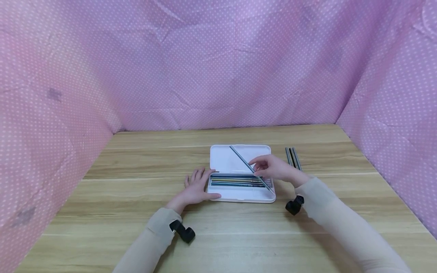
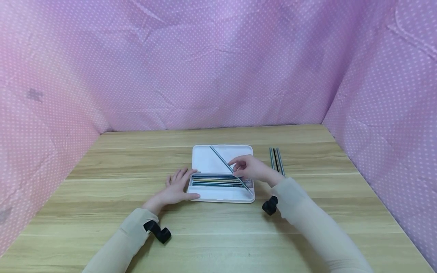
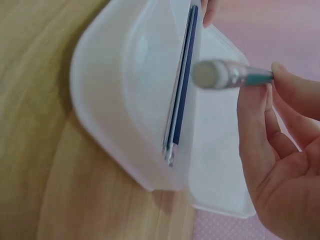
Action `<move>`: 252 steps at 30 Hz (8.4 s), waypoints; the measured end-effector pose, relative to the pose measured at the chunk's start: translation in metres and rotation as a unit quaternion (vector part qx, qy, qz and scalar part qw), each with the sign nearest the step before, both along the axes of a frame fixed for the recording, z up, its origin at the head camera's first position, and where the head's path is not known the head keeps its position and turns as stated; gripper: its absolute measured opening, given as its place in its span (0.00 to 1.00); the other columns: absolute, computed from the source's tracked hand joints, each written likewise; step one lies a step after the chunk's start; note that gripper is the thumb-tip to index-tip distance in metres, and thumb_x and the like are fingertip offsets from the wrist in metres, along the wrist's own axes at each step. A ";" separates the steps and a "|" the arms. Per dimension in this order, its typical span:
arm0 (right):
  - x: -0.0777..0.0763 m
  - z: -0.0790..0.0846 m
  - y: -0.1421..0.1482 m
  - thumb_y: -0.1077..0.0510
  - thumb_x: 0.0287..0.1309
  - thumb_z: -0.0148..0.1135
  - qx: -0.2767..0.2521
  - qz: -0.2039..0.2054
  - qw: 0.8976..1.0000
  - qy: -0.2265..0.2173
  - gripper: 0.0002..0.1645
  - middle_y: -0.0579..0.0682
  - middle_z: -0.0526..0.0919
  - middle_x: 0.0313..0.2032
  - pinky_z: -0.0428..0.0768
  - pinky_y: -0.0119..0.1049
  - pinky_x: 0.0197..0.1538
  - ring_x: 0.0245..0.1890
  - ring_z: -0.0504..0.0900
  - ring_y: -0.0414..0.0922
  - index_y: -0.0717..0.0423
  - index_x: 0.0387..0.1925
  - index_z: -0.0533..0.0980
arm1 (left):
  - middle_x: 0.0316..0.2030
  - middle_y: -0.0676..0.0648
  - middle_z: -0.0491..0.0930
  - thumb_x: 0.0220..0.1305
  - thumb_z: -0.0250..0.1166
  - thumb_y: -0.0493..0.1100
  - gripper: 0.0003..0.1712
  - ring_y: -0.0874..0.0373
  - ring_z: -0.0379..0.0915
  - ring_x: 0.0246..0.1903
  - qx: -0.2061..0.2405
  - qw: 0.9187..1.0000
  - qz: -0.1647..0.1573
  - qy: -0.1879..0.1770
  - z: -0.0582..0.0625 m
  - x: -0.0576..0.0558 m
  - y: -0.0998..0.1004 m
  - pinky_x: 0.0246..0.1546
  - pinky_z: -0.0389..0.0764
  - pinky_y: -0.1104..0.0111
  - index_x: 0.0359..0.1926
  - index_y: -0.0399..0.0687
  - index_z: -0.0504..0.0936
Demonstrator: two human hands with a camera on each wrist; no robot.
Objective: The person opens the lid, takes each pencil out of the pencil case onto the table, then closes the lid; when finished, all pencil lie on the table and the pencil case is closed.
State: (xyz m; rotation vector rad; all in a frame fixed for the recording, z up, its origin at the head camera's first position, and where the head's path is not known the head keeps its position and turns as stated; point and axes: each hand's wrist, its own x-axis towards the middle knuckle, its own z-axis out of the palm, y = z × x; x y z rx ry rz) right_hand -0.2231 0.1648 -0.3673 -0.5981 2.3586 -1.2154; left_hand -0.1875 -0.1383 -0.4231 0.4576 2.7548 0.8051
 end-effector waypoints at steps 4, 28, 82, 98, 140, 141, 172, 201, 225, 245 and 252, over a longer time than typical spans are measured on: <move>0.003 -0.004 0.012 0.62 0.60 0.61 -0.011 -0.015 1.000 -0.004 0.26 0.55 0.78 0.39 0.81 0.39 0.37 0.34 0.77 0.44 0.64 0.59 0.69 | 0.72 0.36 0.43 0.50 0.69 0.64 0.50 0.36 0.32 0.71 0.000 1.000 0.000 -0.005 0.000 0.000 0.000 0.63 0.28 0.37 0.70 0.62 0.55; 0.021 -0.016 0.081 0.64 0.62 0.56 -0.116 -0.139 0.982 -0.052 0.33 0.53 0.75 0.43 0.80 0.30 0.42 0.39 0.77 0.34 0.75 0.64 0.56 | 0.73 0.37 0.42 0.50 0.69 0.64 0.51 0.38 0.30 0.72 -0.003 1.000 0.004 -0.014 0.001 0.000 0.001 0.63 0.28 0.37 0.71 0.63 0.53; 0.006 -0.022 0.133 0.65 0.57 0.59 0.082 -0.242 0.964 -0.068 0.32 0.54 0.78 0.33 0.81 0.31 0.31 0.26 0.78 0.36 0.77 0.59 0.61 | 0.73 0.37 0.40 0.50 0.69 0.63 0.51 0.37 0.27 0.72 0.001 1.000 0.004 -0.014 0.005 0.002 0.001 0.63 0.27 0.36 0.71 0.63 0.54; 0.007 -0.023 0.127 0.64 0.58 0.58 0.076 -0.243 0.964 -0.079 0.32 0.53 0.78 0.34 0.82 0.33 0.32 0.27 0.78 0.37 0.76 0.60 0.61 | 0.73 0.36 0.41 0.50 0.69 0.64 0.50 0.37 0.28 0.72 0.006 1.000 0.004 -0.012 0.002 0.002 0.000 0.62 0.27 0.37 0.71 0.63 0.54; 0.005 -0.006 0.121 0.62 0.59 0.58 0.087 -0.225 0.969 -0.046 0.32 0.65 0.76 0.43 0.83 0.37 0.35 0.30 0.80 0.39 0.75 0.61 0.61 | 0.73 0.36 0.42 0.51 0.68 0.64 0.50 0.36 0.29 0.72 0.000 1.000 0.000 -0.011 0.006 0.003 0.001 0.62 0.28 0.36 0.71 0.62 0.54; 0.006 -0.004 0.119 0.61 0.59 0.58 0.094 -0.222 0.970 -0.037 0.32 0.64 0.77 0.42 0.83 0.37 0.34 0.30 0.80 0.40 0.74 0.60 0.62 | 0.73 0.36 0.42 0.51 0.68 0.64 0.50 0.36 0.29 0.72 0.000 1.000 0.000 -0.011 0.006 0.003 0.001 0.62 0.28 0.36 0.71 0.62 0.54; 0.016 0.015 0.012 0.61 0.56 0.65 0.093 -0.091 0.988 0.076 0.23 0.54 0.78 0.33 0.80 0.36 0.31 0.29 0.76 0.44 0.65 0.52 0.74 | 0.74 0.38 0.41 0.50 0.68 0.65 0.51 0.38 0.28 0.72 -0.003 1.000 0.007 -0.016 0.002 0.001 0.000 0.63 0.26 0.38 0.71 0.64 0.53; 0.017 0.006 -0.050 0.62 0.53 0.67 0.209 0.035 0.962 0.173 0.22 0.52 0.82 0.39 0.79 0.41 0.46 0.37 0.78 0.44 0.58 0.52 0.76 | 0.73 0.37 0.41 0.50 0.69 0.64 0.51 0.37 0.28 0.72 -0.001 1.000 0.006 -0.013 0.004 0.000 0.001 0.63 0.26 0.37 0.71 0.62 0.54; 0.006 -0.005 -0.050 0.62 0.49 0.71 0.227 0.078 0.952 0.190 0.19 0.44 0.80 0.32 0.75 0.37 0.42 0.31 0.72 0.40 0.54 0.45 0.80 | 0.73 0.36 0.42 0.51 0.69 0.62 0.50 0.37 0.30 0.71 0.005 1.000 0.004 -0.013 0.007 0.000 0.002 0.63 0.27 0.37 0.70 0.61 0.55; 0.001 -0.005 -0.056 0.70 0.49 0.65 0.245 0.149 0.932 0.221 0.16 0.43 0.74 0.23 0.71 0.33 0.37 0.26 0.69 0.39 0.55 0.41 0.82 | 0.73 0.36 0.42 0.51 0.69 0.63 0.50 0.36 0.31 0.71 0.002 1.000 0.003 -0.006 0.004 0.000 0.002 0.63 0.27 0.37 0.70 0.61 0.55; -0.001 -0.006 -0.058 0.71 0.51 0.63 0.241 0.168 0.932 0.212 0.17 0.44 0.76 0.25 0.72 0.32 0.39 0.27 0.70 0.39 0.56 0.43 0.81 | 0.72 0.35 0.43 0.50 0.69 0.63 0.50 0.34 0.32 0.71 0.000 1.000 0.004 0.000 0.004 0.000 0.002 0.62 0.29 0.36 0.70 0.60 0.56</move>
